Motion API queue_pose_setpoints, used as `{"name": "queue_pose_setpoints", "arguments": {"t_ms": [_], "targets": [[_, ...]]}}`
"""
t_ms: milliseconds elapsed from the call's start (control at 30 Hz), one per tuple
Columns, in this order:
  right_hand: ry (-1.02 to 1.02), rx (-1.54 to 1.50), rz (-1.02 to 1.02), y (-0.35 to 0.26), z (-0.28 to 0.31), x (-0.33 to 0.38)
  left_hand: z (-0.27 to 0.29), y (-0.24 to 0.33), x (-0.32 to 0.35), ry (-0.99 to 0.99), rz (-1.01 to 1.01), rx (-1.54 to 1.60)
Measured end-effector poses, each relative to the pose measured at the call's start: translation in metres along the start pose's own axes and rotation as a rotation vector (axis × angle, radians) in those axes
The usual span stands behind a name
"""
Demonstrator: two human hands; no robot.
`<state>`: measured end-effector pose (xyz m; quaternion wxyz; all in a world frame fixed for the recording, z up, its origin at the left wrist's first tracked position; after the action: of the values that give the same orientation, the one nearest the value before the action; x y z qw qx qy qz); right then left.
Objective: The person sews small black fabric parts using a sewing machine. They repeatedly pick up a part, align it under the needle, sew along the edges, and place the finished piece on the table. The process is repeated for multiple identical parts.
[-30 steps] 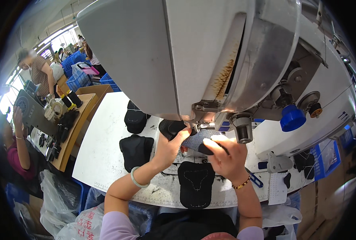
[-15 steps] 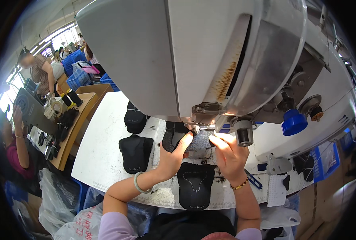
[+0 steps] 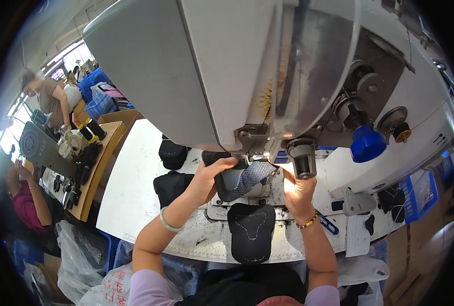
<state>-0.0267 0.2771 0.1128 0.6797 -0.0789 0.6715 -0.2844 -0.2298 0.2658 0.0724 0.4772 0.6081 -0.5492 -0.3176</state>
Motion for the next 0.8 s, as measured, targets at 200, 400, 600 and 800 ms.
{"name": "queue_pose_setpoints", "arguments": {"t_ms": [200, 400, 600, 800], "targets": [[0.104, 0.112, 0.139, -0.015, 0.008, 0.0, -0.009, -0.002, 0.005, -0.011, -0.077, 0.156], [0.028, 0.039, 0.364, -0.03, 0.001, 0.008, -0.011, 0.007, 0.018, 0.036, -0.417, -0.014], [-0.074, -0.018, 0.286, -0.03, -0.004, 0.012, -0.02, 0.008, 0.04, 0.187, -0.48, -0.017], [-0.086, -0.171, 0.202, -0.038, -0.008, 0.015, -0.022, 0.017, 0.043, 0.235, -0.535, -0.149]]}}
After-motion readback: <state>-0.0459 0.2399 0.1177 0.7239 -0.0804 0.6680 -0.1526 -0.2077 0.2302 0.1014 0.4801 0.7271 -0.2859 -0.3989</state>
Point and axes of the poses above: each hand's wrist, its own x-axis away from the middle knuckle, its own z-axis out of the back of the hand, y = z × x, the point moved 8 cm from there along -x, towards the middle knuckle, and after that the axes turned 11 degrees about y, right-handed, at the moved point
